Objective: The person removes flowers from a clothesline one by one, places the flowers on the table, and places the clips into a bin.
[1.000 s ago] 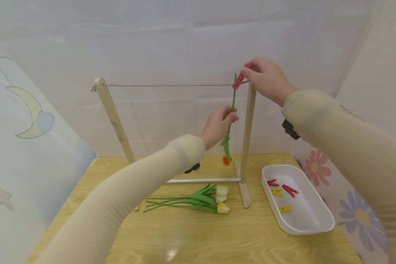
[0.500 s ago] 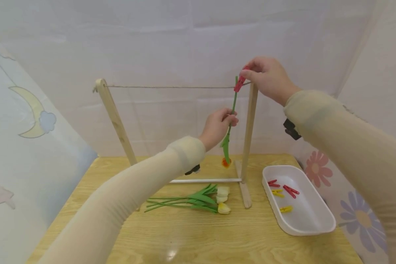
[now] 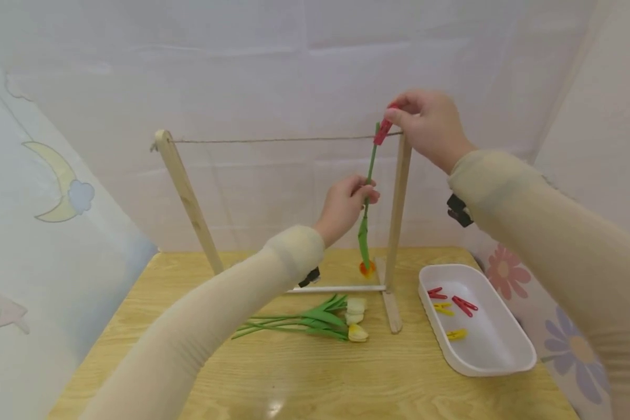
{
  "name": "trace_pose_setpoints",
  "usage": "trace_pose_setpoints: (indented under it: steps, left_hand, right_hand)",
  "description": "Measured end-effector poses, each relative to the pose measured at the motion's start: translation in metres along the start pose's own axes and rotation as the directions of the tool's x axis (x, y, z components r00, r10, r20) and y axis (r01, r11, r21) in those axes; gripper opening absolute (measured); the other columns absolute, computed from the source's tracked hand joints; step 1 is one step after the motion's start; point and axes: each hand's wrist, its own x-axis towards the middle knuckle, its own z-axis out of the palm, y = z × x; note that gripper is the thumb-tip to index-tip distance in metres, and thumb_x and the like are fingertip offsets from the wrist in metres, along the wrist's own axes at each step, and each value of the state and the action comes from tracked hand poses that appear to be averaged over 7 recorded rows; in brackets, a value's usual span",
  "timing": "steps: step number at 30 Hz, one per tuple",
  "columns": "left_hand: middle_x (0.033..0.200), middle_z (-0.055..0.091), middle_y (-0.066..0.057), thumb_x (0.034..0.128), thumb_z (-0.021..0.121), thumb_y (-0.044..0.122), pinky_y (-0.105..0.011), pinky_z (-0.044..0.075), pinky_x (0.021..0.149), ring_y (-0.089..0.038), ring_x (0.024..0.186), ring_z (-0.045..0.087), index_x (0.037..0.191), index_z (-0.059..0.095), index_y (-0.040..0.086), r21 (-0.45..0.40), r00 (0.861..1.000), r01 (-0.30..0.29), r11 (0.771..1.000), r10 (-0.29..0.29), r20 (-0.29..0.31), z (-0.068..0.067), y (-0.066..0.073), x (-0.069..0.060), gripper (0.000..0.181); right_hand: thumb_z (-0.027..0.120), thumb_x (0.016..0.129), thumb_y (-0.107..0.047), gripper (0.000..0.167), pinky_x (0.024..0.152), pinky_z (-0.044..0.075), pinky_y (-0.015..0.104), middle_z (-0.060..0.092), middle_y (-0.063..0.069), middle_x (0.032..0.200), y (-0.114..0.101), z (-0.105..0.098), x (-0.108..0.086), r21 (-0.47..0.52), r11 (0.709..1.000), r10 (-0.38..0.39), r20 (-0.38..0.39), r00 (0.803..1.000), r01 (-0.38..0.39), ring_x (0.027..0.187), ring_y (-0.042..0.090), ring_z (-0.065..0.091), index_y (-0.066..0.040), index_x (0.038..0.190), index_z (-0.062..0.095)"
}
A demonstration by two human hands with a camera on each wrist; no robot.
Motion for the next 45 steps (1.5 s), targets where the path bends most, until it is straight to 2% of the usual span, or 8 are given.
trace_pose_setpoints:
  steps: [4, 7, 11, 18, 28, 31, 34, 45]
  left_hand:
    - [0.091, 0.07, -0.012, 0.1, 0.054, 0.007, -0.016, 0.05, 0.076, -0.016, 0.084, 0.066, 0.102, 0.065, -0.003, -0.059, 0.999, 0.05, 0.997, -0.048, 0.026, 0.0, -0.002, -0.005, 0.016]
    - [0.091, 0.07, -0.012, 0.1003, 0.053, 0.006, -0.018, 0.051, 0.079, -0.018, 0.086, 0.066, 0.103, 0.065, -0.004, -0.112, 0.994, 0.101, 0.989, -0.096, 0.043, -0.001, -0.009, -0.009, 0.016]
    - [0.095, 0.069, -0.009, 0.1005, 0.053, 0.008, -0.019, 0.052, 0.08, -0.015, 0.087, 0.065, 0.106, 0.064, -0.002, -0.122, 0.993, 0.114, 0.986, -0.109, 0.046, -0.004, -0.018, -0.015, 0.016]
    - [0.105, 0.069, -0.009, 0.1005, 0.055, 0.012, -0.023, 0.052, 0.079, -0.018, 0.091, 0.066, 0.107, 0.066, 0.004, -0.116, 0.993, 0.115, 0.987, -0.111, 0.037, -0.013, -0.022, -0.028, 0.015]
    - [0.11, 0.069, -0.009, 0.1019, 0.051, 0.011, -0.025, 0.053, 0.083, -0.016, 0.091, 0.067, 0.112, 0.062, 0.002, -0.121, 0.996, 0.085, 0.989, -0.081, 0.033, -0.028, -0.028, -0.048, 0.018]
    - [0.112, 0.069, -0.007, 0.1026, 0.049, 0.012, -0.024, 0.053, 0.079, -0.016, 0.093, 0.068, 0.113, 0.062, 0.003, -0.125, 0.997, 0.077, 0.989, -0.075, 0.021, -0.031, -0.031, -0.053, 0.019]
    - [0.113, 0.068, -0.007, 0.1033, 0.048, 0.011, -0.026, 0.054, 0.077, -0.015, 0.094, 0.067, 0.114, 0.061, 0.003, -0.155, 0.998, 0.07, 0.986, -0.07, -0.001, -0.034, -0.033, -0.057, 0.019]
    - [0.11, 0.068, -0.011, 0.1034, 0.046, 0.007, -0.03, 0.056, 0.079, -0.021, 0.097, 0.068, 0.115, 0.058, -0.002, -0.26, 0.998, 0.028, 0.965, -0.042, -0.051, -0.042, -0.041, -0.07, 0.019]
  right_hand:
    - [0.064, 0.095, -0.015, 0.007, 0.068, 0.037, 0.017, 0.066, -0.016, 0.078, -0.002, -0.008, 0.002, 0.179, 0.984, 0.035, -0.068, 0.997, -0.022, 0.084, 0.008, 0.051, -0.015, 0.095, 0.071]
    - [0.065, 0.094, -0.011, 0.011, 0.057, 0.031, 0.02, 0.066, -0.013, 0.076, -0.003, -0.013, 0.001, 0.281, 0.96, 0.05, -0.113, 0.992, -0.017, 0.067, 0.006, 0.044, -0.019, 0.09, 0.071]
    - [0.065, 0.094, -0.008, 0.011, 0.05, 0.027, 0.021, 0.067, -0.01, 0.077, -0.004, -0.015, -0.007, 0.293, 0.956, 0.017, -0.137, 0.99, 0.024, 0.058, 0.01, 0.035, -0.017, 0.091, 0.071]
    - [0.064, 0.094, -0.006, 0.009, 0.065, 0.041, 0.016, 0.067, -0.007, 0.085, 0.003, -0.011, -0.024, 0.325, 0.945, 0.012, -0.168, 0.986, 0.044, 0.074, 0.011, 0.05, -0.013, 0.097, 0.068]
    - [0.062, 0.092, 0.001, 0.017, 0.081, 0.047, 0.014, 0.064, 0.003, 0.099, 0.019, -0.005, -0.052, 0.65, 0.758, 0.079, -0.163, 0.983, 0.047, 0.091, 0.011, 0.057, -0.006, 0.108, 0.061]
    - [0.061, 0.092, 0.006, 0.017, 0.075, 0.051, 0.016, 0.067, 0.006, 0.096, 0.024, -0.001, -0.061, 0.733, 0.675, 0.066, -0.175, 0.982, 0.085, 0.086, 0.012, 0.061, -0.002, 0.107, 0.062]
    - [0.062, 0.091, 0.007, 0.018, 0.072, 0.053, 0.016, 0.069, 0.007, 0.093, 0.029, 0.002, -0.07, 0.763, 0.639, 0.056, -0.166, 0.985, 0.092, 0.082, 0.012, 0.063, -0.001, 0.108, 0.062]
    - [0.057, 0.093, 0.008, 0.024, 0.074, 0.055, 0.017, 0.068, 0.006, 0.097, 0.046, 0.005, -0.089, 0.766, 0.642, 0.071, -0.105, 0.992, 0.036, 0.084, 0.012, 0.066, -0.003, 0.115, 0.058]
